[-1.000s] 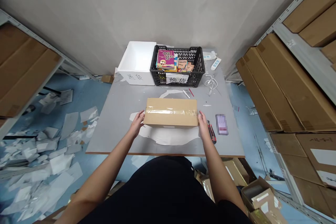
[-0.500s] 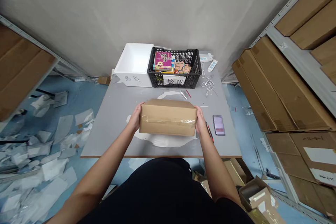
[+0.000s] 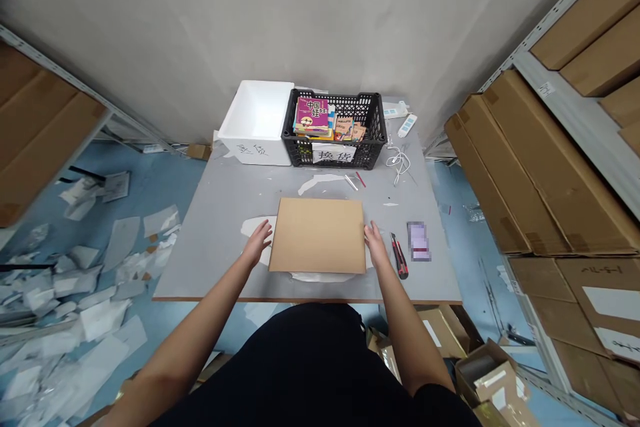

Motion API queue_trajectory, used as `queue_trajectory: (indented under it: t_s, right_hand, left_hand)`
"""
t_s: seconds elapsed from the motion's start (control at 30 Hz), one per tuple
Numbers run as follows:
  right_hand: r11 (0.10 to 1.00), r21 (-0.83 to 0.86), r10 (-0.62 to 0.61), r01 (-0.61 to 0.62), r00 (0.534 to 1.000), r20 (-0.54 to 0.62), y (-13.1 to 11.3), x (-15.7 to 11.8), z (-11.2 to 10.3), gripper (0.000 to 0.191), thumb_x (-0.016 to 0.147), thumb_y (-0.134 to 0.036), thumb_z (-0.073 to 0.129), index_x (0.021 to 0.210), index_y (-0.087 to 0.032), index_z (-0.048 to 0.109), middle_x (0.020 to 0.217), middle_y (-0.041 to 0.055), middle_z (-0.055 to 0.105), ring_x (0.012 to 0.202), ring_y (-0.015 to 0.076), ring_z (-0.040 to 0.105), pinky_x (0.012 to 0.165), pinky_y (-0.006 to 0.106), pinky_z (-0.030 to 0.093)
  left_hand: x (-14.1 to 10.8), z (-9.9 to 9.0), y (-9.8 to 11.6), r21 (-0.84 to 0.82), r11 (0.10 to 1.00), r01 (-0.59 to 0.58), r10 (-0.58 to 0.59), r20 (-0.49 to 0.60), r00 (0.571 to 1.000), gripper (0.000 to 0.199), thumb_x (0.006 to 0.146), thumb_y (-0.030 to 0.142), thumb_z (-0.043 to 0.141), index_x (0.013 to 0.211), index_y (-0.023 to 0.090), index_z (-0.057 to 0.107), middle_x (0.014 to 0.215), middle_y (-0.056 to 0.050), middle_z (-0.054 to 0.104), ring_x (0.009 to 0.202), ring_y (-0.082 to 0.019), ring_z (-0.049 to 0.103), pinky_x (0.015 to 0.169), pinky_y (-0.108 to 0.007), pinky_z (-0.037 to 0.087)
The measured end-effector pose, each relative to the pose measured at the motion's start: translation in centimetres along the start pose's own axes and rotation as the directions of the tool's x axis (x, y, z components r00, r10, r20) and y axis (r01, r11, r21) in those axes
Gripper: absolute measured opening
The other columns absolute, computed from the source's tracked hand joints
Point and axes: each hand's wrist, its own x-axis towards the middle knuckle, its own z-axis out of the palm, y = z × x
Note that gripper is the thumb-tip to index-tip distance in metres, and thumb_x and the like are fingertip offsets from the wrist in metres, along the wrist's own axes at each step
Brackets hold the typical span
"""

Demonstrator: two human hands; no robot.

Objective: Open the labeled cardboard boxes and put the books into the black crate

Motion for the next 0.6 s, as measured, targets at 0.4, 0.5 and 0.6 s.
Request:
queue_trajectory:
  t_s: [0.4, 0.5, 0.6]
  right_hand:
    - [0.954, 0.157, -0.256, 0.255, 0.967, -0.012, -4.5, -0.5, 2.5, 0.053, 0.085, -0.068, 0.047, 0.119, -0.029, 0.060, 0.127, 0.0032, 0.063, 0.119, 0.0226, 0.057, 0.101, 0.041, 0.046]
    - [0.959, 0.163, -0.223, 0.230, 0.973, -0.063, -3.7, -2.5, 1.8, 0.054, 0.084, -0.066, 0.051, 0.123, -0.029, 0.057, 0.127, 0.0034, 0.063, 0.120, 0.0238, 0.057, 0.101, 0.041, 0.046]
    - [0.991, 0.093, -0.095, 0.096, 0.995, -0.018, -2.7, -4.0, 1.4, 0.055, 0.082, -0.061, 0.059, 0.131, -0.036, 0.053, 0.138, -0.0002, 0.056, 0.127, 0.0245, 0.052, 0.101, 0.040, 0.047]
  left_hand:
    - [-1.5, 2.7, 4.3, -0.210, 0.949, -0.236, 0.255, 0.065, 0.965, 0.064, 0.086, 0.073, 0.039, 0.129, 0.029, 0.054, 0.135, -0.007, 0.056, 0.116, -0.024, 0.057, 0.083, -0.032, 0.050]
    - [-3.2, 1.1, 3.5, -0.191, 0.955, -0.226, 0.245, 0.087, 0.966, 0.065, 0.086, 0.070, 0.044, 0.138, 0.030, 0.047, 0.136, -0.008, 0.055, 0.119, -0.025, 0.056, 0.085, -0.032, 0.050]
    - [-4.4, 0.1, 2.4, -0.125, 0.984, -0.130, 0.143, 0.104, 0.984, 0.065, 0.083, 0.062, 0.058, 0.139, 0.031, 0.047, 0.142, -0.007, 0.051, 0.129, -0.028, 0.049, 0.095, -0.035, 0.047]
